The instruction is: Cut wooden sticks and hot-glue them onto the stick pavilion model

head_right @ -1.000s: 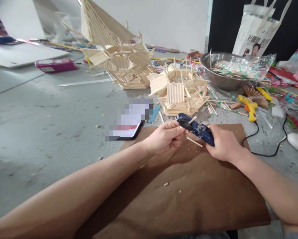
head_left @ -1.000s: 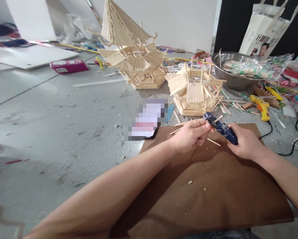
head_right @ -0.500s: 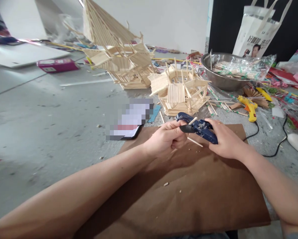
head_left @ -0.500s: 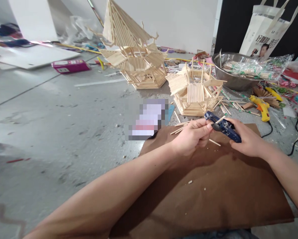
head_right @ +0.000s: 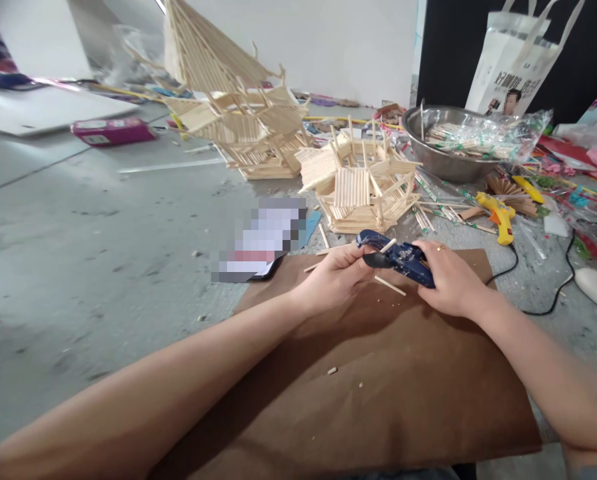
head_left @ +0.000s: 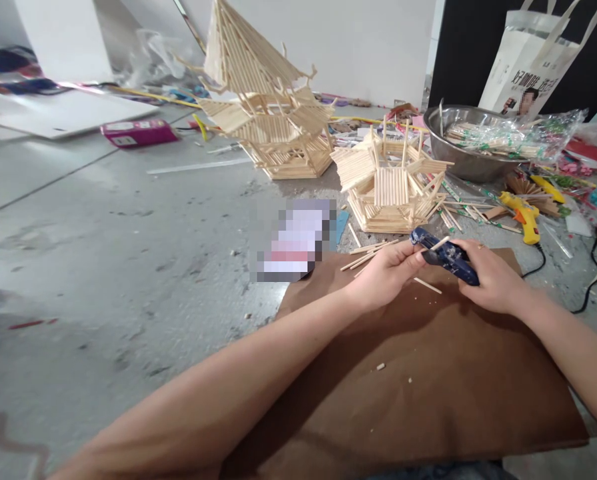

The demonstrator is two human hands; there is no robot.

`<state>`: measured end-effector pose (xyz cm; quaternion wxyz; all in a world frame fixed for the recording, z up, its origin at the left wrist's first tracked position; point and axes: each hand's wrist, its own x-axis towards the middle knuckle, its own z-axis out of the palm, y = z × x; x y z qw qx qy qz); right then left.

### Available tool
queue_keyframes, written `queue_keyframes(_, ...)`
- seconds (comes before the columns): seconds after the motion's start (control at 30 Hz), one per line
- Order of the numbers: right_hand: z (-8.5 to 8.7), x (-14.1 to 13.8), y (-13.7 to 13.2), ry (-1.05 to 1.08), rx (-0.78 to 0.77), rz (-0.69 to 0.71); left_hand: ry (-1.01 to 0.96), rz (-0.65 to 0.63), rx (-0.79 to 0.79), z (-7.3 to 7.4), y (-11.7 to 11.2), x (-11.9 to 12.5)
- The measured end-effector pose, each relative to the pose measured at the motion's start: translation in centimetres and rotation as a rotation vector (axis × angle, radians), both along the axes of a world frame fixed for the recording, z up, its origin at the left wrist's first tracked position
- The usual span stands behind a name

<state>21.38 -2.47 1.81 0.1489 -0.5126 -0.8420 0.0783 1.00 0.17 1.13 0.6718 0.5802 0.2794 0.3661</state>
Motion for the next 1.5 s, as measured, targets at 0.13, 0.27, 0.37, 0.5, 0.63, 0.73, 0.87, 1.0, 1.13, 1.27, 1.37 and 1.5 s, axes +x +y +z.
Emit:
queue_keyframes(0.13,-0.3,-0.8,-0.5,-0.048,-0.043,-0.163,0.149,0.125,0.222,-0.8,0.3,0.2)
queue_keyframes(0.27,1.2,-1.7,-1.2,-0.078,-0.203,-0.258,0.308,0.2,0.345,-0.8,0.4,0.3)
queue_keyframes(0.37,2.4,-2.0,-1.4,-0.046,-0.36,-0.262,0.556,0.251,0.494,-0.4,0.4,0.4)
queue_keyframes(0.5,2.5,-1.5,-1.1,0.002,-0.638,-0.302,1.012,0.194,0.671,-0.1,0.5,0.9)
queue_keyframes(0.63,1.5,-0.9,-0.6,0.085,-0.893,-0.363,1.25,0.081,0.758,-0.6,0.5,1.5)
queue_keyframes(0.73,1.2,-0.9,-0.3,0.096,-0.944,-0.373,1.283,0.06,0.786,-0.9,0.5,1.7)
queue_keyframes(0.87,1.4,-1.2,0.2,0.095,-0.989,-0.375,1.314,0.038,0.784,-0.9,0.4,1.8)
queue_keyframes(1.0,0.9,-1.3,0.3,0.096,-1.001,-0.408,1.343,0.015,0.795,-0.9,0.5,1.8)
queue_keyframes(1.13,0.5,-1.6,0.1,0.136,-0.993,-0.472,1.345,0.027,0.809,-1.0,0.6,1.8)
queue_keyframes(1.27,1.2,-1.6,0.0,0.281,-1.166,-0.482,1.305,0.054,0.78,-1.0,0.7,1.5)
queue_keyframes(1.37,1.9,-0.8,-0.1,0.309,-1.212,-0.395,1.209,0.089,0.709,-0.8,0.9,0.7)
queue_keyframes(1.5,2.7,0.9,0.0,0.148,-0.934,-0.339,0.855,0.206,0.585,-0.5,1.6,-0.2)
